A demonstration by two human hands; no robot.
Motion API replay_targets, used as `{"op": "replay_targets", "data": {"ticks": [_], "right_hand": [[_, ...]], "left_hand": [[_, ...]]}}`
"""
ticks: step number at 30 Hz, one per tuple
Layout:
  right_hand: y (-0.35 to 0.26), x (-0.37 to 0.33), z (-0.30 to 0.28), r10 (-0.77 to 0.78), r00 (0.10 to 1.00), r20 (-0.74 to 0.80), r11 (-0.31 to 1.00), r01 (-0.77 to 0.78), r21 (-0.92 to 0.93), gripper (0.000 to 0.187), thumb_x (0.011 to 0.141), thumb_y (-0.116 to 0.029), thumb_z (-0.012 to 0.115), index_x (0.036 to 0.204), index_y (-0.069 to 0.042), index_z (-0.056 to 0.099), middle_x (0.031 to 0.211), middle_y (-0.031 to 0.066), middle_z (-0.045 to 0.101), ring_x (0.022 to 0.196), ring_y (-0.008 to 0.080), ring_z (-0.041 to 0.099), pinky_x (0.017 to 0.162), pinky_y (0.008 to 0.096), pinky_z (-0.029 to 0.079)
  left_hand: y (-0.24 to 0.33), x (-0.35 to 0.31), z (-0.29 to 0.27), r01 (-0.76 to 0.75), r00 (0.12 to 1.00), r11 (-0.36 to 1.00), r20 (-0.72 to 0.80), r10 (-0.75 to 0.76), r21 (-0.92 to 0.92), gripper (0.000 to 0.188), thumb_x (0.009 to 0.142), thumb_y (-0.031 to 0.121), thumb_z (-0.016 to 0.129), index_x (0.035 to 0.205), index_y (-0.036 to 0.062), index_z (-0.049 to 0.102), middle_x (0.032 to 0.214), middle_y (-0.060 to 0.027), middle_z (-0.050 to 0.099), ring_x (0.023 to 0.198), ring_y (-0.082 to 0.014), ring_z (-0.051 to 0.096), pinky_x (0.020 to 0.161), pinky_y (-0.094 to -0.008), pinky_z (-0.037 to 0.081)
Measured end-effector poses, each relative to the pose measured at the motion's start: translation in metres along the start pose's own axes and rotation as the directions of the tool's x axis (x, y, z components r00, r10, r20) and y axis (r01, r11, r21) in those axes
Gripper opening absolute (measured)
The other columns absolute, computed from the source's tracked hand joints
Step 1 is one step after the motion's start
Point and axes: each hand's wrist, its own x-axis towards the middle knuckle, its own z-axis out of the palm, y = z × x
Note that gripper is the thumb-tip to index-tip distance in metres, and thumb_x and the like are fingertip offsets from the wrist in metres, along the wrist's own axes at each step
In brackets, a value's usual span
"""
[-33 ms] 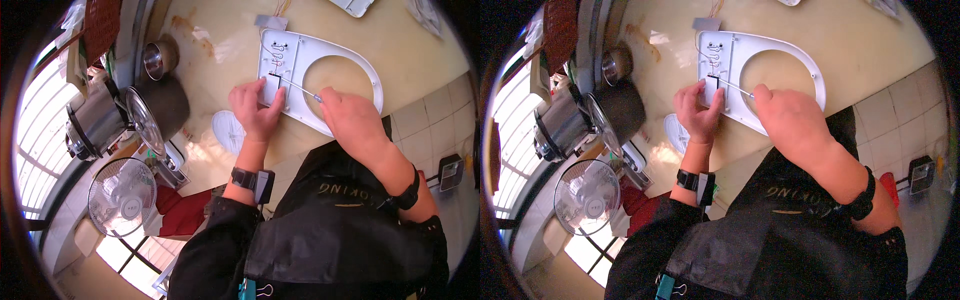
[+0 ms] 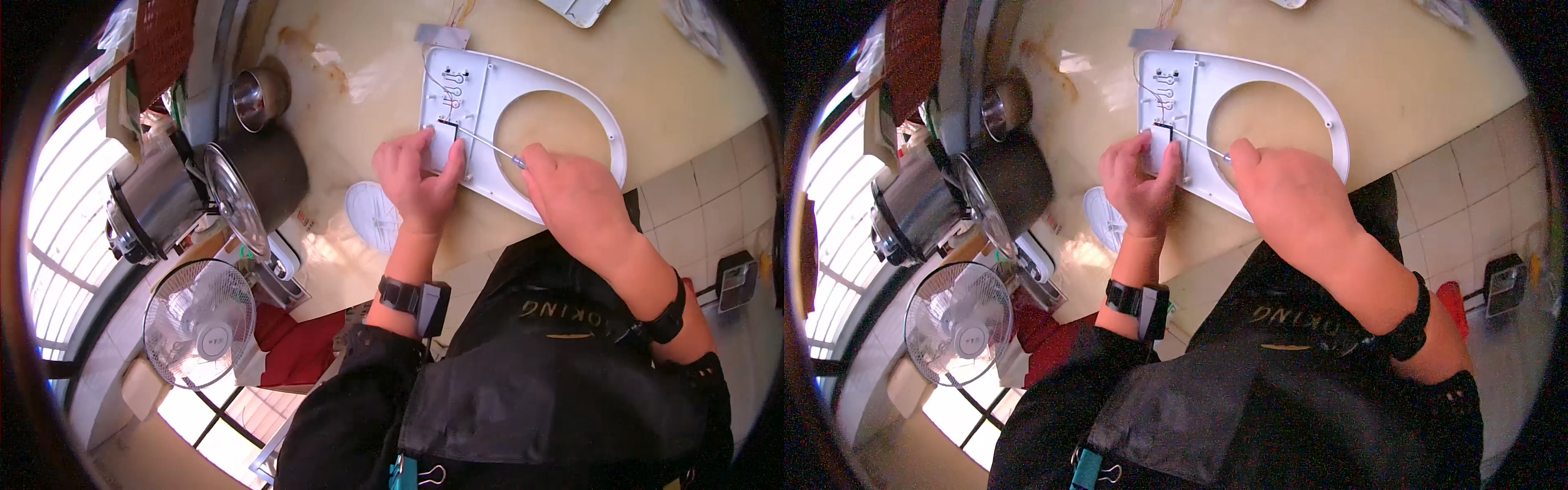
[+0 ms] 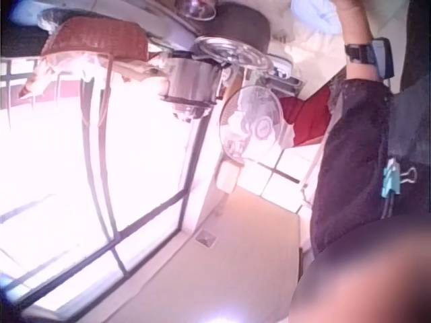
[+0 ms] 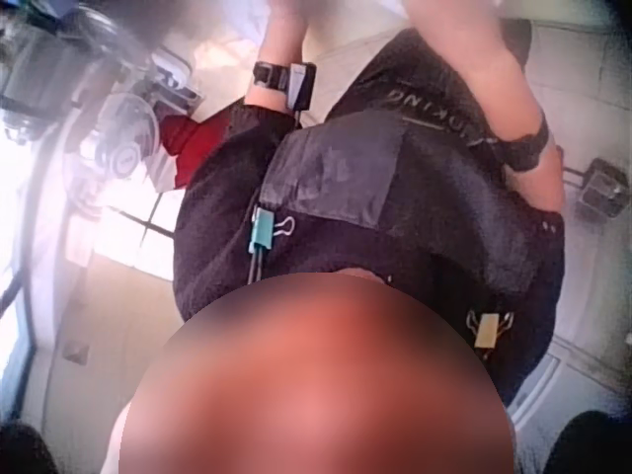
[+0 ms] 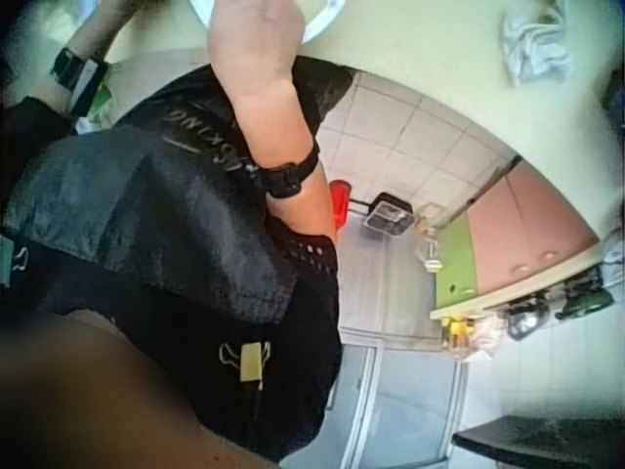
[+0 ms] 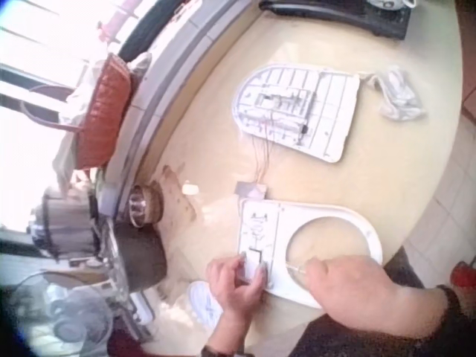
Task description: The person disassembles a kitchen scale by hand, using a screwdriver to remove internal components from the plastic housing.
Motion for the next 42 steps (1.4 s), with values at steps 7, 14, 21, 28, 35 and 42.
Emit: {"op": "replay_targets", "data": {"ticks": [7,14,21,28,35,42], "right_hand": [[-0.005,-0.002,0.001,0.007,1.0,-0.009,1.0,-0.006,0.029,0.011,0.089,-0.007,0.058,0.097,-0.003,0.053,0.075,0.0153,0.066,0.071,0.0353,0.068,0.062,0.0471,0.054],[-0.004,-0.003,-0.001,0.021,1.0,0.005,0.997,-0.021,0.071,0.011,0.088,-0.006,0.059,0.096,-0.003,0.052,0.074,0.0153,0.065,0.072,0.0353,0.068,0.064,0.047,0.053],[0.0,-0.003,-0.003,0.006,1.0,-0.025,0.994,-0.004,0.106,0.011,0.087,-0.007,0.06,0.095,-0.003,0.053,0.075,0.0153,0.065,0.072,0.0351,0.068,0.065,0.0465,0.054],[0.005,-0.003,-0.007,0.068,0.996,0.06,0.982,-0.078,0.173,0.014,0.096,-0.011,0.062,0.102,-0.003,0.052,0.077,0.017,0.062,0.074,0.0405,0.062,0.064,0.0506,0.047],[0.006,0.004,-0.009,0.064,0.993,0.097,0.985,-0.078,0.154,0.015,0.092,-0.01,0.062,0.1,-0.003,0.052,0.077,0.0179,0.064,0.073,0.0403,0.064,0.064,0.05,0.049],[-0.002,0.007,-0.058,0.086,0.996,0.017,0.987,-0.088,0.138,0.018,0.085,-0.008,0.066,0.098,-0.003,0.055,0.084,0.017,0.065,0.081,0.039,0.066,0.072,0.0495,0.051]], "left_hand": [[0.009,-0.001,0.008,0.118,0.99,0.993,-0.072,-0.12,-0.031,0.032,0.073,0.012,0.086,0.1,0.0043,0.071,0.093,-0.0083,0.068,0.088,-0.0268,0.06,0.083,-0.0374,0.047],[0.013,-0.005,0.009,0.072,0.988,0.996,-0.136,-0.079,-0.054,0.029,0.073,0.006,0.085,0.098,0.0023,0.071,0.092,-0.0098,0.068,0.086,-0.0268,0.062,0.079,-0.0356,0.05],[0.013,-0.003,0.003,0.055,0.995,0.998,-0.083,-0.056,-0.018,0.025,0.074,0.004,0.085,0.095,0.0018,0.072,0.093,-0.0107,0.07,0.087,-0.0256,0.066,0.083,-0.035,0.053],[0.023,0.005,0.008,0.035,0.994,0.998,-0.1,-0.031,0.044,0.025,0.073,0.004,0.085,0.095,0.0026,0.073,0.092,-0.0106,0.07,0.085,-0.0254,0.065,0.082,-0.0353,0.053],[0.025,0.013,0.006,0.016,0.998,0.998,-0.059,-0.012,0.061,0.027,0.071,0.008,0.086,0.095,0.0053,0.073,0.091,-0.0073,0.069,0.084,-0.0238,0.064,0.084,-0.0364,0.049],[0.012,0.003,-0.006,0.024,1.0,0.997,-0.012,-0.023,0.069,0.031,0.07,0.014,0.087,0.096,0.0076,0.071,0.09,-0.0035,0.067,0.08,-0.0227,0.061,0.086,-0.0392,0.042]]}}
